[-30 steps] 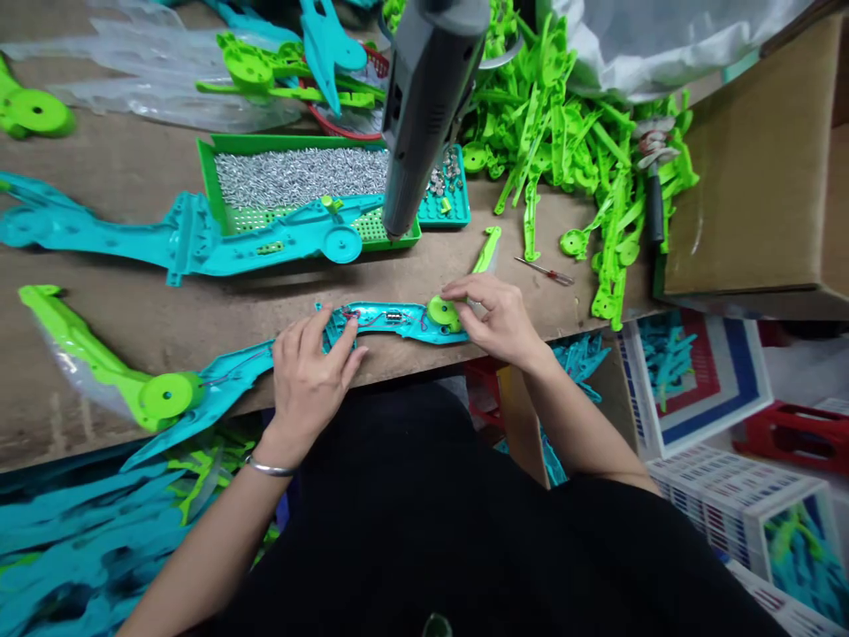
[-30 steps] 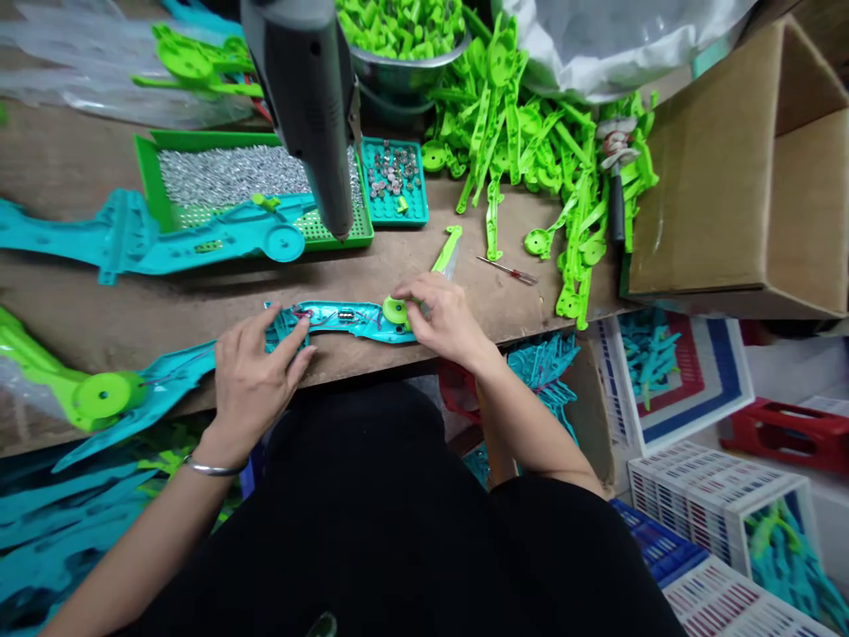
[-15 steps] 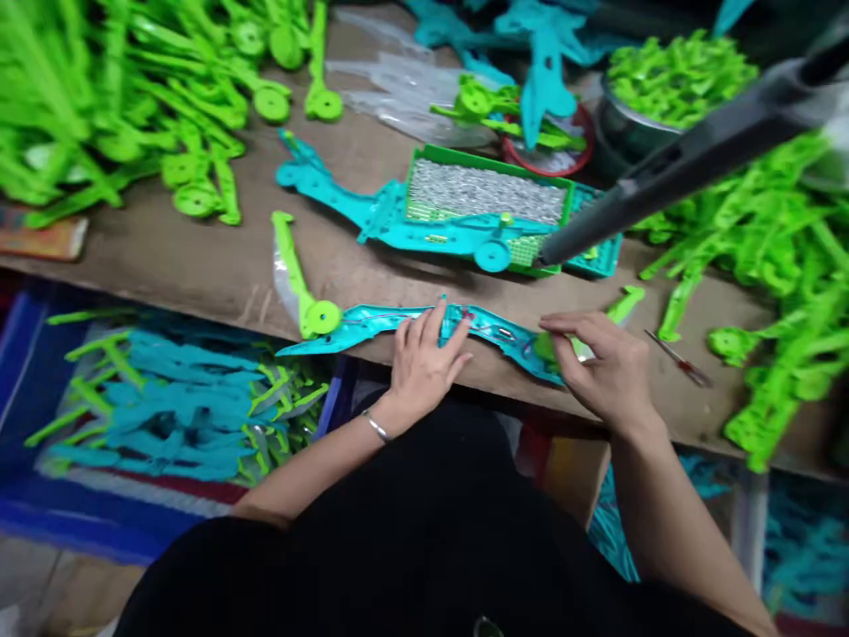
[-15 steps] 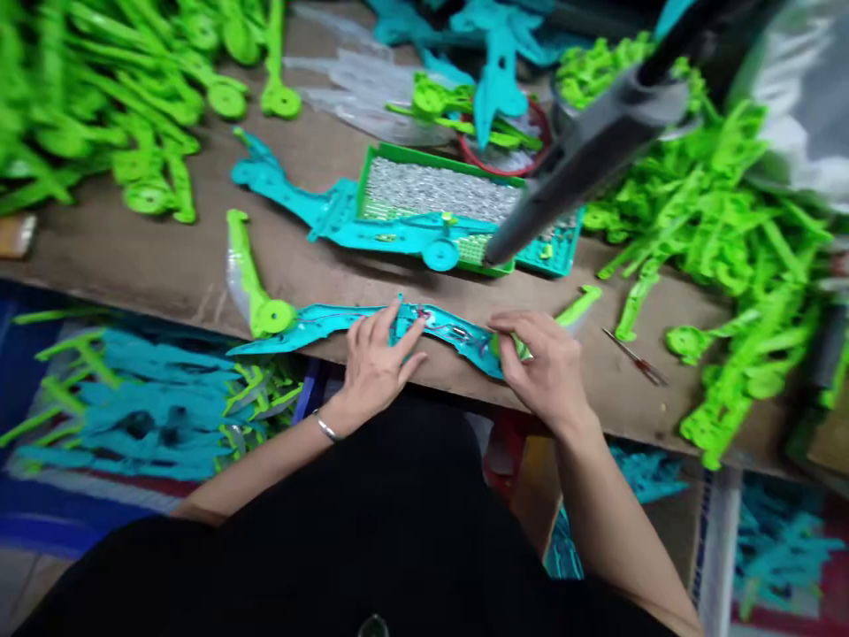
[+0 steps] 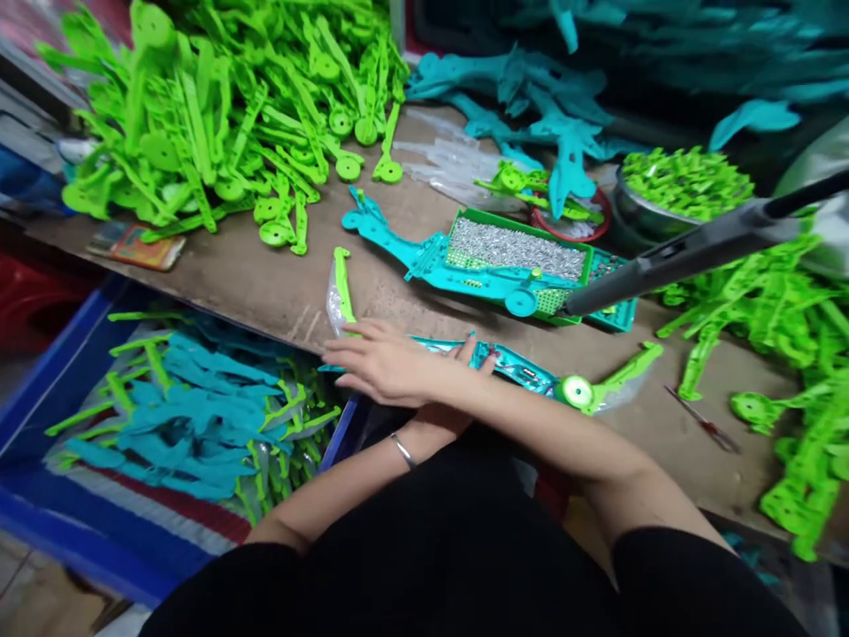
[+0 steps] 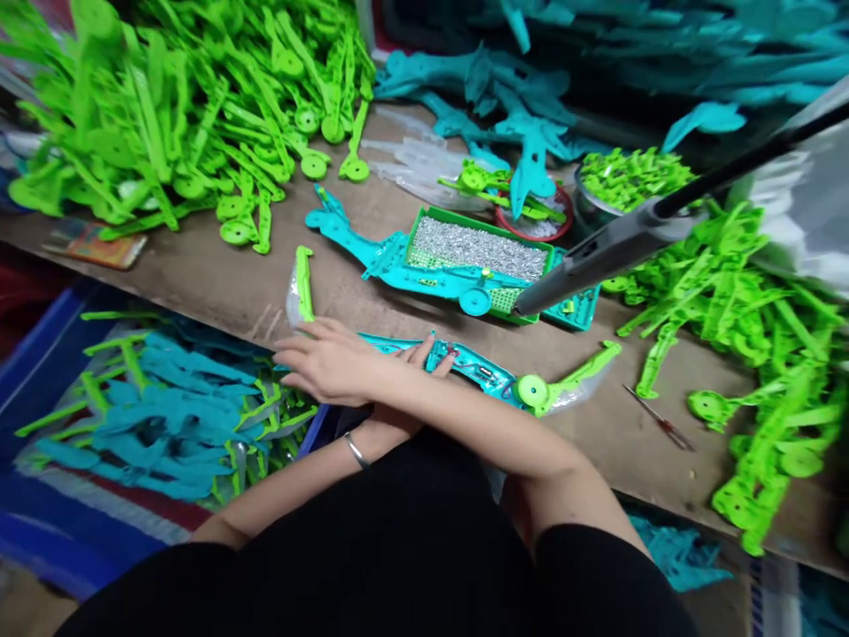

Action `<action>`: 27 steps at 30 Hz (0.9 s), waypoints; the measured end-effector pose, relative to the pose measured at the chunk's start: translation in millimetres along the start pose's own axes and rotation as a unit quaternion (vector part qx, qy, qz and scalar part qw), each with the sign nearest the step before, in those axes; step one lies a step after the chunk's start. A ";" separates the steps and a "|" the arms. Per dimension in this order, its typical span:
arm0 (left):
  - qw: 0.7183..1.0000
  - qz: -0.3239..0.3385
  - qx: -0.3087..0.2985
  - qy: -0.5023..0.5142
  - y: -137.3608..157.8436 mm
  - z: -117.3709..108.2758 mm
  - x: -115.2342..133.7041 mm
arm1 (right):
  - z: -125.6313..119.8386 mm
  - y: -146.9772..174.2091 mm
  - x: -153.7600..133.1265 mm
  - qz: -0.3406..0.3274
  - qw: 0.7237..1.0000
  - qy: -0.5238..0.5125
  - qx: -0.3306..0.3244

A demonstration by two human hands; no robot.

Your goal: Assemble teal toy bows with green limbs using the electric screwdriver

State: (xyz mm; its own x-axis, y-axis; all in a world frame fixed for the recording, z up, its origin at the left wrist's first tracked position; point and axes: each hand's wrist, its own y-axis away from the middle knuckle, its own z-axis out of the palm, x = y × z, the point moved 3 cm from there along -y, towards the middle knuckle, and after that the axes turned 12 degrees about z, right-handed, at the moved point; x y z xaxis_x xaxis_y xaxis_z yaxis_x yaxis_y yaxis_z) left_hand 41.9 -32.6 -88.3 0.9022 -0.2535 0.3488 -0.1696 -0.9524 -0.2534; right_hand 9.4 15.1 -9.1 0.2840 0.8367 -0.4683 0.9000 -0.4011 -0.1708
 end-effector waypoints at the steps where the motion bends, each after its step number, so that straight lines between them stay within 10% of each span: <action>1: 0.999 0.046 0.000 -0.004 -0.9 1.1 1.5 | 12.6 -12.8 -0.9 -0.024 0.999 0.029 -0.008; 10: 0.985 0.165 0.028 -0.040 -13.5 8.5 -2.8 | 20.0 -41.8 23.5 0.023 0.990 0.139 0.005; 19: 0.990 0.142 -0.006 -0.026 -17.9 -5.5 5.7 | -66.0 17.3 74.0 0.412 0.882 0.180 0.142; 27: 0.992 0.125 -0.006 -0.011 -17.2 -0.2 -0.8 | -79.1 -6.7 54.9 0.378 0.882 0.224 0.174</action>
State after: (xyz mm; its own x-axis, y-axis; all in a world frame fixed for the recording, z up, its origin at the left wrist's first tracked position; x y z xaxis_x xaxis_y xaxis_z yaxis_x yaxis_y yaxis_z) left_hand 44.0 -16.1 -84.1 0.8401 -0.4779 0.2566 -0.3936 -0.8626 -0.3178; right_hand 45.0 93.2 34.8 0.9308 0.3141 -0.1870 0.2646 -0.9319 -0.2483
